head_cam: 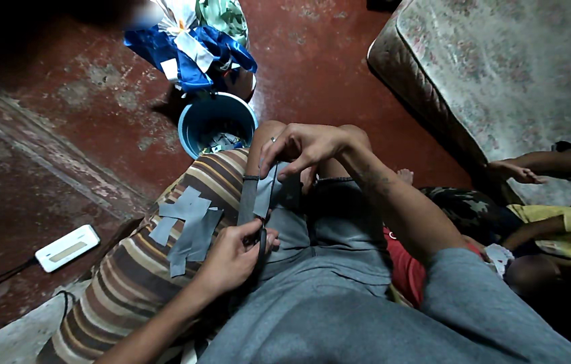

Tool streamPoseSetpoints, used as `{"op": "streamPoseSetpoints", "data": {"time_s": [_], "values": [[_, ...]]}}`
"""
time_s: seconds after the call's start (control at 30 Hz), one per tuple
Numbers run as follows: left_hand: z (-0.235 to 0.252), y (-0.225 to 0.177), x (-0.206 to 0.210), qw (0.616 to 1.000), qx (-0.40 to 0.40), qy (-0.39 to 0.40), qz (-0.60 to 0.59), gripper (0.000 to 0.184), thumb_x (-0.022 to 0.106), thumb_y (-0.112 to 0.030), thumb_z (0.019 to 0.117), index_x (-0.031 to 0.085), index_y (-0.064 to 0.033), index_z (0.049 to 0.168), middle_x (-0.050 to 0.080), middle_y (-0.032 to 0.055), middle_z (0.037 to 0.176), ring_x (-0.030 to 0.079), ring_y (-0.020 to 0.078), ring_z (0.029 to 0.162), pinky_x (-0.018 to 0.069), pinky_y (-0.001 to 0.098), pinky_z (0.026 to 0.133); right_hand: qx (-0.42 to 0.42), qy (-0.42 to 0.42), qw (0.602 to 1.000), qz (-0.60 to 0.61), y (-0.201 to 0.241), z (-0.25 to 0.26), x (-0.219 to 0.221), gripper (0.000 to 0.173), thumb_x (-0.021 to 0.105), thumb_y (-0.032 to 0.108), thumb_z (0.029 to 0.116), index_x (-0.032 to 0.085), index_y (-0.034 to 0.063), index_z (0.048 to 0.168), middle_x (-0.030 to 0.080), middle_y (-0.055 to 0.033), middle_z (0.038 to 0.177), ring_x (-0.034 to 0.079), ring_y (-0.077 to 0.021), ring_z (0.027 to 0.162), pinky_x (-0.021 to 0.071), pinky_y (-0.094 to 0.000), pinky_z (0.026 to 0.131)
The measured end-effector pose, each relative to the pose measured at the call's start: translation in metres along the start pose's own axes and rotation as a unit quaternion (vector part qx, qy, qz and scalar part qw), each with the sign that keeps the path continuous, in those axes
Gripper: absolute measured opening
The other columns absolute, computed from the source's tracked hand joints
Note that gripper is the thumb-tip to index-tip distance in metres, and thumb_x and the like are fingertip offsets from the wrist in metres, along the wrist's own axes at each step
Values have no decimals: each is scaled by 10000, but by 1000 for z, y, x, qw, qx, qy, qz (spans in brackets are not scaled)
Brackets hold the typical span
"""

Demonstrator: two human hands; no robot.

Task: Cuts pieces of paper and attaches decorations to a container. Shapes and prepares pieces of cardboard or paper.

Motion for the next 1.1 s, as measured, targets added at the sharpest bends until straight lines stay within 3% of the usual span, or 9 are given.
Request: {"op": "streamPoseSetpoints", "data": {"time_s": [0.23, 0.37, 0.6, 1.0, 1.1], "values": [[3, 1, 2, 999, 21, -13, -22, 217, 631, -203, 1014, 705, -49, 1147, 769, 12, 1087, 750, 141, 962, 635, 328, 870, -14, -4, 1000, -16, -2, 2, -1, 247, 710, -35, 837, 724, -58, 1083, 712, -98, 1103, 672, -115, 1017, 574, -279, 892], [3, 1, 1, 1000, -4, 5, -6, 218, 631, -220, 1013, 707, -82, 1163, 762, -14, 1110, 738, 106, 978, 622, 299, 877, -13, 7, 1000, 6, -5, 0, 1, 247, 706, -58, 843, 713, -73, 1089, 716, -116, 1119, 685, -129, 1018, 584, -291, 895], [1, 2, 3, 1000, 17, -3, -13, 322, 618, -172, 1014, 655, -11, 1291, 766, 13, 1110, 744, 127, 991, 627, 314, 909, -9, 10, 1000, -2, -4, 0, 5, 254, 716, -24, 838, 720, -57, 1090, 719, -92, 1105, 683, -104, 989, 585, -270, 865], [2, 5, 3, 999, 32, 0, -24, 251, 637, -194, 1011, 706, -50, 1205, 765, 7, 1115, 742, 120, 981, 631, 298, 867, 3, 21, 999, 30, -2, 0, 10, 275, 727, -18, 820, 722, -53, 1092, 731, -92, 1092, 700, -107, 939, 602, -271, 804], [1, 5, 4, 999, 33, 2, -40, 293, 632, -159, 1011, 673, -9, 1259, 761, 29, 1128, 743, 146, 999, 630, 313, 895, -15, 26, 998, 50, -7, 1, 12, 280, 734, -26, 820, 720, -62, 1097, 725, -104, 1094, 697, -107, 925, 597, -263, 793]]}}
Point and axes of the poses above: each hand's wrist, its own z-axis towards the middle knuckle, its own x-axis out of the palm, y = z × x, the point moved 2 cm from there along z, towards the middle knuckle
